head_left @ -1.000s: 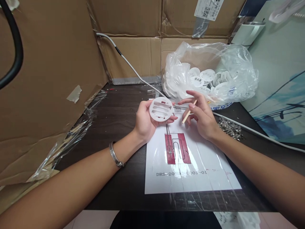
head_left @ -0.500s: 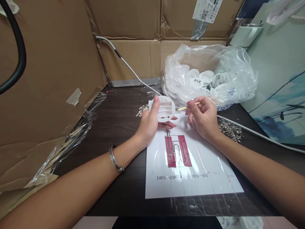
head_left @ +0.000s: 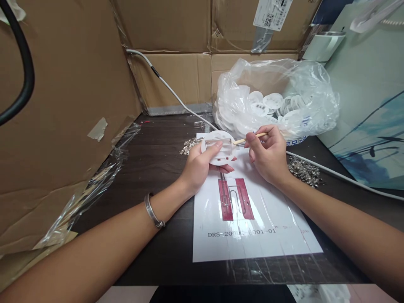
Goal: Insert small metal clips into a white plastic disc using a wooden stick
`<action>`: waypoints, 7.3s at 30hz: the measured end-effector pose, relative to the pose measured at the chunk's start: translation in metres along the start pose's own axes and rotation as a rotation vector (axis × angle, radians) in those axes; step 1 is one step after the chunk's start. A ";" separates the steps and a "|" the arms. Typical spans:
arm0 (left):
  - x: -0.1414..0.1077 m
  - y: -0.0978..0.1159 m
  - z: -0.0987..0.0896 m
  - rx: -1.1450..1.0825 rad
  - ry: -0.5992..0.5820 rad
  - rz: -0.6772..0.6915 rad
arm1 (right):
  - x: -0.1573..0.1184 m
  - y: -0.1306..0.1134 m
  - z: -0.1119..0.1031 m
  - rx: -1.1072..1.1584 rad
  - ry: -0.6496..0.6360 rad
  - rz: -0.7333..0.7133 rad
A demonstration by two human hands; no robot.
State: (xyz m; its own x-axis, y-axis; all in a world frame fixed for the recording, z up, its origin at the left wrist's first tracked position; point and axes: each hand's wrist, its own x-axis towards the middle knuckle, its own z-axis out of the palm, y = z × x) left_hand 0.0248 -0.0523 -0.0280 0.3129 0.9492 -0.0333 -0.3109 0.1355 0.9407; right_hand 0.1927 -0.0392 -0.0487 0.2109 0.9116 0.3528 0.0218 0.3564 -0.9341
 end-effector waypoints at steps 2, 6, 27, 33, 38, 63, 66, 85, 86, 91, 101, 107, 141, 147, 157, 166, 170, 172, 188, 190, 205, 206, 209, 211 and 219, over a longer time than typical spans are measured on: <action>-0.001 0.001 0.000 -0.007 0.000 -0.008 | 0.000 0.001 0.001 -0.001 0.001 0.004; -0.001 0.002 0.000 -0.011 -0.008 -0.021 | 0.000 0.000 0.002 0.005 0.014 0.000; 0.000 -0.001 0.001 0.087 -0.037 0.031 | -0.003 -0.002 0.003 -0.079 0.034 -0.056; -0.004 0.000 0.003 0.148 -0.042 0.071 | -0.003 -0.005 0.003 -0.108 0.011 -0.033; -0.004 -0.002 0.004 0.200 -0.001 0.076 | -0.004 -0.005 0.004 -0.121 -0.002 -0.025; -0.002 -0.003 0.004 0.303 0.117 0.044 | -0.004 -0.007 0.005 -0.150 -0.009 0.033; -0.001 -0.004 0.003 0.297 0.104 0.046 | -0.004 -0.007 0.005 -0.156 -0.006 0.024; 0.001 -0.001 0.006 0.229 0.133 -0.030 | -0.004 -0.003 0.003 -0.222 -0.013 -0.010; 0.001 -0.001 0.006 0.232 0.132 -0.030 | -0.004 -0.003 0.003 -0.220 -0.015 -0.002; 0.001 -0.001 0.006 0.234 0.099 -0.009 | -0.004 -0.003 0.004 -0.214 -0.009 0.030; 0.002 -0.001 0.006 0.235 0.150 -0.026 | -0.005 -0.005 0.003 -0.253 0.018 0.013; 0.002 -0.001 0.005 0.226 0.152 -0.024 | -0.005 -0.004 0.003 -0.234 0.056 -0.013; 0.003 -0.004 0.004 0.269 0.164 -0.013 | -0.006 -0.004 0.000 0.031 -0.127 0.018; 0.000 -0.003 0.005 0.434 0.171 0.026 | -0.012 -0.009 0.003 -0.008 -0.126 -0.016; 0.001 0.000 0.000 0.891 0.234 0.149 | -0.013 -0.014 0.006 0.007 -0.235 0.042; 0.000 -0.001 0.000 0.856 0.234 0.116 | -0.014 -0.010 0.005 -0.025 -0.206 0.050; 0.001 0.000 0.000 0.826 0.219 0.114 | -0.014 -0.009 0.005 -0.033 -0.226 0.067; 0.001 0.000 0.000 0.818 0.215 0.116 | -0.015 -0.009 0.006 -0.031 -0.230 0.059; 0.001 -0.001 -0.002 0.806 0.208 0.119 | -0.013 -0.009 0.006 -0.052 -0.249 0.082; 0.001 -0.001 -0.002 0.799 0.211 0.119 | -0.013 -0.008 0.006 -0.058 -0.251 0.087; 0.006 -0.005 -0.004 0.757 0.237 0.027 | -0.011 -0.009 0.010 -0.149 -0.285 0.116; 0.006 -0.005 -0.004 0.754 0.237 0.028 | -0.011 -0.009 0.010 -0.159 -0.284 0.116; 0.007 -0.006 -0.004 0.750 0.231 0.038 | -0.012 -0.008 0.010 -0.270 -0.293 0.056; 0.006 -0.006 -0.003 0.750 0.237 0.040 | -0.014 -0.008 0.010 -0.337 -0.297 0.019; 0.005 -0.004 -0.001 0.720 0.224 0.085 | -0.019 -0.011 0.014 -0.064 -0.171 0.082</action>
State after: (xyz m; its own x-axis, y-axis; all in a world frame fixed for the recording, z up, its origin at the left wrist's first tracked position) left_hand 0.0263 -0.0479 -0.0328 0.1006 0.9935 0.0538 0.3608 -0.0868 0.9286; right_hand 0.1749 -0.0577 -0.0445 0.0450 0.9605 0.2746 0.0746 0.2708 -0.9597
